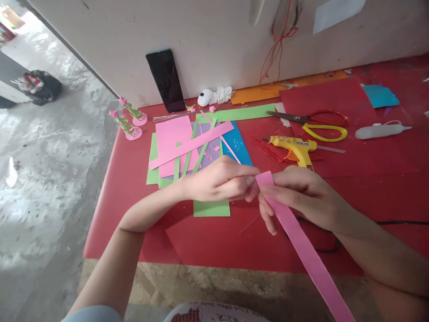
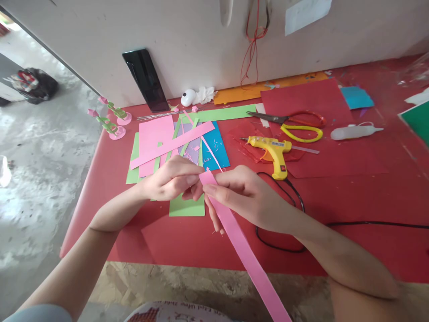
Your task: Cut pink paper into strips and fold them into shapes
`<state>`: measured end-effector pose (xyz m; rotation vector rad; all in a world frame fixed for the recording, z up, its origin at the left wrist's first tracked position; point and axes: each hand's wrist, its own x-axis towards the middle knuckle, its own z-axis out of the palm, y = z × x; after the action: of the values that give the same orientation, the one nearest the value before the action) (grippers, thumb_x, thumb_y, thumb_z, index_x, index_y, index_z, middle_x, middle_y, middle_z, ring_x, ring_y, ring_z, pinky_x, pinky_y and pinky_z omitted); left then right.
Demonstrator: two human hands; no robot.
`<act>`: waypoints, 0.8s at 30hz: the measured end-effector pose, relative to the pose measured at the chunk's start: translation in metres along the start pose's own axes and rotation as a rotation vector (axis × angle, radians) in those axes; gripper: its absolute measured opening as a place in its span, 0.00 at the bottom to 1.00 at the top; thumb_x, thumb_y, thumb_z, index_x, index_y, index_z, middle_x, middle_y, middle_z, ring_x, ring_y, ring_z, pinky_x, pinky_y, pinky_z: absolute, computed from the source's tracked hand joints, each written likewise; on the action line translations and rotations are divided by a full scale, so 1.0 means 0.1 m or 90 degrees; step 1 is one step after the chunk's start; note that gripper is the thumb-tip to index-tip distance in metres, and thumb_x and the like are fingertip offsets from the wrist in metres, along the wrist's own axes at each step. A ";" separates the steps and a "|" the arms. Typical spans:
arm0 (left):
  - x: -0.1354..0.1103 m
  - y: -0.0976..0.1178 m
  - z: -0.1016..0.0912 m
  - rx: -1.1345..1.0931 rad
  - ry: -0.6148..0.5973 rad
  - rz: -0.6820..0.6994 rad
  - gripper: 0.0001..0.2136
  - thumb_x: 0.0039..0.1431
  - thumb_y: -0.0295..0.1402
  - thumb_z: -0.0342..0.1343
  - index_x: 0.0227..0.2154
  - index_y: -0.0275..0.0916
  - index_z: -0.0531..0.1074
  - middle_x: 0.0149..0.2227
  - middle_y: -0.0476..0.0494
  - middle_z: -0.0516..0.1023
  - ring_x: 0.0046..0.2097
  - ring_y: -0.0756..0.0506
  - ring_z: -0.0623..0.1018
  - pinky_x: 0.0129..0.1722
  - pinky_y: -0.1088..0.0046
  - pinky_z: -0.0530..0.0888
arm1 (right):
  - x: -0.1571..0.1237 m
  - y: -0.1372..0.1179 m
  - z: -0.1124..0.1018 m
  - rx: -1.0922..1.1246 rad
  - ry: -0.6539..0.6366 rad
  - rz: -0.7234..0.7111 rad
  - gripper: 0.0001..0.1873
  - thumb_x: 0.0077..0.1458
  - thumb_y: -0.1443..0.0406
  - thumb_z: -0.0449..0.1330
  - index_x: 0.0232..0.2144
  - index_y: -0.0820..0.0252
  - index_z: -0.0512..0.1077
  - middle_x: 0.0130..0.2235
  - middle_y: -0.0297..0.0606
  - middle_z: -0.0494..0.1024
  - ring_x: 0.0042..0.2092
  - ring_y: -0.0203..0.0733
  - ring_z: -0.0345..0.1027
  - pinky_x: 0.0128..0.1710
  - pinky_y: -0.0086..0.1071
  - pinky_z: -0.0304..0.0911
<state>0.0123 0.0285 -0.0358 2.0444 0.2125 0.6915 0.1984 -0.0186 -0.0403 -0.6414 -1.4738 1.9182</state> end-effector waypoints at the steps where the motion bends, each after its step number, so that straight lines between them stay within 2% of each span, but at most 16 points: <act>1: 0.00 0.00 0.00 -0.009 0.002 -0.007 0.14 0.58 0.22 0.38 0.20 0.39 0.59 0.20 0.52 0.73 0.20 0.58 0.66 0.23 0.84 0.67 | 0.01 0.00 -0.01 0.002 -0.001 -0.001 0.16 0.64 0.63 0.53 0.26 0.62 0.71 0.20 0.33 0.77 0.20 0.30 0.70 0.20 0.23 0.61; 6: 0.00 -0.02 0.02 -0.067 0.006 -0.048 0.14 0.58 0.24 0.39 0.18 0.40 0.57 0.19 0.51 0.73 0.18 0.57 0.64 0.22 0.81 0.66 | 0.02 0.00 -0.01 0.006 -0.004 0.007 0.17 0.64 0.62 0.53 0.25 0.62 0.70 0.20 0.33 0.77 0.19 0.31 0.69 0.20 0.24 0.62; 9: 0.00 -0.02 0.02 -0.138 -0.001 -0.097 0.14 0.59 0.26 0.39 0.19 0.39 0.61 0.18 0.51 0.70 0.17 0.56 0.64 0.21 0.80 0.66 | 0.01 0.00 0.00 0.014 -0.016 0.000 0.16 0.64 0.62 0.53 0.26 0.62 0.71 0.20 0.32 0.76 0.19 0.30 0.69 0.20 0.24 0.62; 12: 0.00 -0.02 0.01 -0.205 -0.015 -0.153 0.13 0.57 0.28 0.40 0.20 0.38 0.65 0.19 0.49 0.70 0.18 0.55 0.64 0.19 0.79 0.66 | 0.00 0.00 0.02 0.017 0.008 0.009 0.15 0.64 0.64 0.53 0.26 0.62 0.70 0.19 0.31 0.75 0.19 0.30 0.68 0.22 0.25 0.63; 14: -0.01 -0.03 0.00 -0.201 -0.018 -0.134 0.14 0.59 0.29 0.41 0.21 0.37 0.65 0.20 0.48 0.72 0.19 0.55 0.65 0.19 0.79 0.65 | -0.01 0.00 0.03 0.019 0.014 0.013 0.15 0.64 0.63 0.53 0.25 0.62 0.70 0.19 0.31 0.74 0.19 0.31 0.68 0.23 0.25 0.64; 18: -0.01 -0.03 0.00 -0.135 -0.017 -0.041 0.16 0.64 0.29 0.40 0.22 0.37 0.65 0.19 0.50 0.69 0.20 0.56 0.65 0.22 0.81 0.66 | -0.01 -0.01 0.04 0.036 0.008 0.009 0.16 0.63 0.63 0.54 0.23 0.61 0.69 0.19 0.31 0.75 0.19 0.30 0.68 0.23 0.24 0.64; 21: 0.00 -0.04 0.00 -0.088 -0.010 -0.006 0.14 0.61 0.25 0.40 0.21 0.37 0.63 0.19 0.52 0.69 0.20 0.57 0.65 0.23 0.82 0.65 | -0.01 -0.01 0.05 0.037 0.041 0.018 0.17 0.63 0.63 0.54 0.22 0.61 0.68 0.19 0.30 0.75 0.20 0.28 0.68 0.24 0.23 0.64; 24: 0.01 -0.05 0.01 -0.063 0.003 0.004 0.14 0.58 0.22 0.40 0.19 0.38 0.61 0.18 0.53 0.68 0.20 0.57 0.66 0.22 0.83 0.65 | 0.00 0.00 0.03 0.013 0.019 0.004 0.19 0.63 0.62 0.55 0.20 0.61 0.68 0.19 0.32 0.75 0.20 0.29 0.68 0.23 0.23 0.63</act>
<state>0.0141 0.0307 -0.0399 1.9497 0.1713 0.6980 0.1960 -0.0203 -0.0394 -0.6630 -1.4328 1.9182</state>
